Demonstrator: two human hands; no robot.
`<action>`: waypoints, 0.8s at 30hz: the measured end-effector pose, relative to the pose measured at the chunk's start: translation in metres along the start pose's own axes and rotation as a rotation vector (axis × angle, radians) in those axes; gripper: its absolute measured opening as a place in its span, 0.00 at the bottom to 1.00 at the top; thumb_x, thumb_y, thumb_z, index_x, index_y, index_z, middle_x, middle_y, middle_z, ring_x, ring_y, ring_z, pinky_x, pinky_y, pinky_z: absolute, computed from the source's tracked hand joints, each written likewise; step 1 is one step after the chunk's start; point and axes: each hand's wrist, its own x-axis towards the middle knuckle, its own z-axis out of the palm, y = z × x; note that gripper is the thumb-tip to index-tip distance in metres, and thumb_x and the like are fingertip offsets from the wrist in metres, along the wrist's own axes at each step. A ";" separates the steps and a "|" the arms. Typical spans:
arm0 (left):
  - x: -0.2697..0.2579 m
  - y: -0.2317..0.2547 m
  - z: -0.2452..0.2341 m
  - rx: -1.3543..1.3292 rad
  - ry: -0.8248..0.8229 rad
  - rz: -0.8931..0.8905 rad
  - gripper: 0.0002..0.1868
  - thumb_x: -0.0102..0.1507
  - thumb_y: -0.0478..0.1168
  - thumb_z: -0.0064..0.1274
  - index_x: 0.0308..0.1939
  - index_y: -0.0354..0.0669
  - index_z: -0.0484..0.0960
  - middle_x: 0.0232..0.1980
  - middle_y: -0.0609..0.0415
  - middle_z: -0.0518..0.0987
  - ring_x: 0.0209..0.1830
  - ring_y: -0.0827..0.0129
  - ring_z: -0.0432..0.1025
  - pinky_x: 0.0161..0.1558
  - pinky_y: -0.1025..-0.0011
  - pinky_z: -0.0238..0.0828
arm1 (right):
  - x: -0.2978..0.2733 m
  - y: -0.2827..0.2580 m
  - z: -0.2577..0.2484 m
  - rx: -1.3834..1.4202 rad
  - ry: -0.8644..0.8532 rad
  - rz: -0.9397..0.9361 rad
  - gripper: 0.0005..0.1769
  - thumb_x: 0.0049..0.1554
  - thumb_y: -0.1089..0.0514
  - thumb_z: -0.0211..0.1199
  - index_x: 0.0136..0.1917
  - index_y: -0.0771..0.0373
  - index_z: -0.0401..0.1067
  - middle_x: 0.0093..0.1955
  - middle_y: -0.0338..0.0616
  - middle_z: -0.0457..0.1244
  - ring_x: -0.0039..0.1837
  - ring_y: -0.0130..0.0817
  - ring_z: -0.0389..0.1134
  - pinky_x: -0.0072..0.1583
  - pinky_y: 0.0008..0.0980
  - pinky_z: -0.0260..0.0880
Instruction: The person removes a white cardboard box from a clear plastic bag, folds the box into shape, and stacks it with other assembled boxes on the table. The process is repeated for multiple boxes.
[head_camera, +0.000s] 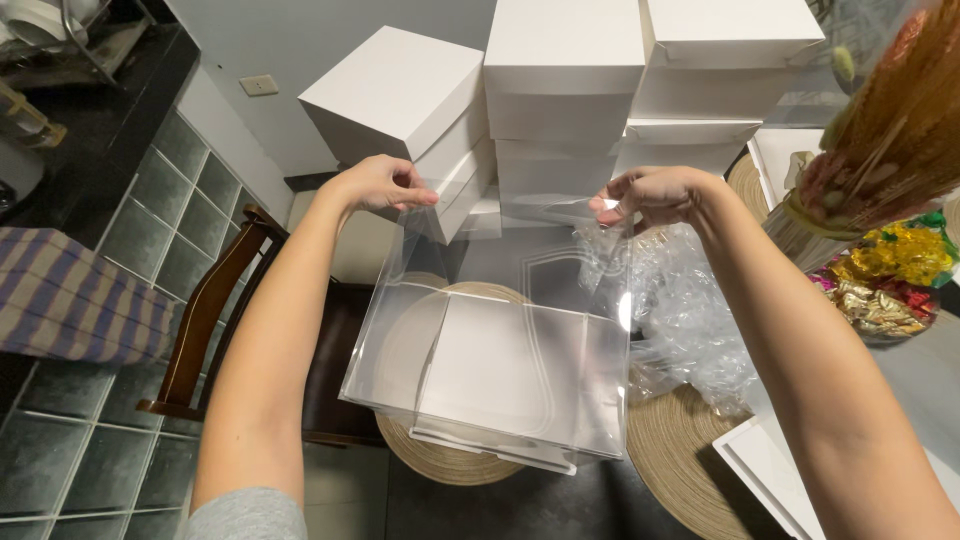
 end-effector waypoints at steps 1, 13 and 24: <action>0.000 0.001 -0.001 0.025 -0.009 0.002 0.22 0.54 0.53 0.70 0.36 0.39 0.82 0.30 0.59 0.80 0.29 0.80 0.71 0.35 0.78 0.70 | 0.001 0.001 0.000 0.018 0.027 0.058 0.27 0.55 0.61 0.68 0.65 0.72 0.64 0.56 0.41 0.62 0.61 0.34 0.65 0.63 0.43 0.67; 0.029 -0.019 -0.014 -0.072 -0.330 -0.251 0.19 0.50 0.48 0.72 0.37 0.39 0.85 0.28 0.59 0.79 0.28 0.77 0.72 0.42 0.75 0.73 | 0.010 -0.011 0.032 0.188 -0.197 -0.080 0.12 0.56 0.55 0.69 0.41 0.66 0.72 0.34 0.37 0.60 0.35 0.24 0.57 0.35 0.23 0.56; 0.026 -0.023 -0.003 -0.206 -0.508 -0.259 0.14 0.54 0.44 0.69 0.36 0.38 0.86 0.26 0.60 0.76 0.28 0.73 0.69 0.45 0.69 0.71 | 0.001 -0.014 0.039 0.271 -0.134 -0.088 0.18 0.55 0.59 0.71 0.54 0.72 0.75 0.42 0.43 0.66 0.39 0.26 0.63 0.38 0.21 0.63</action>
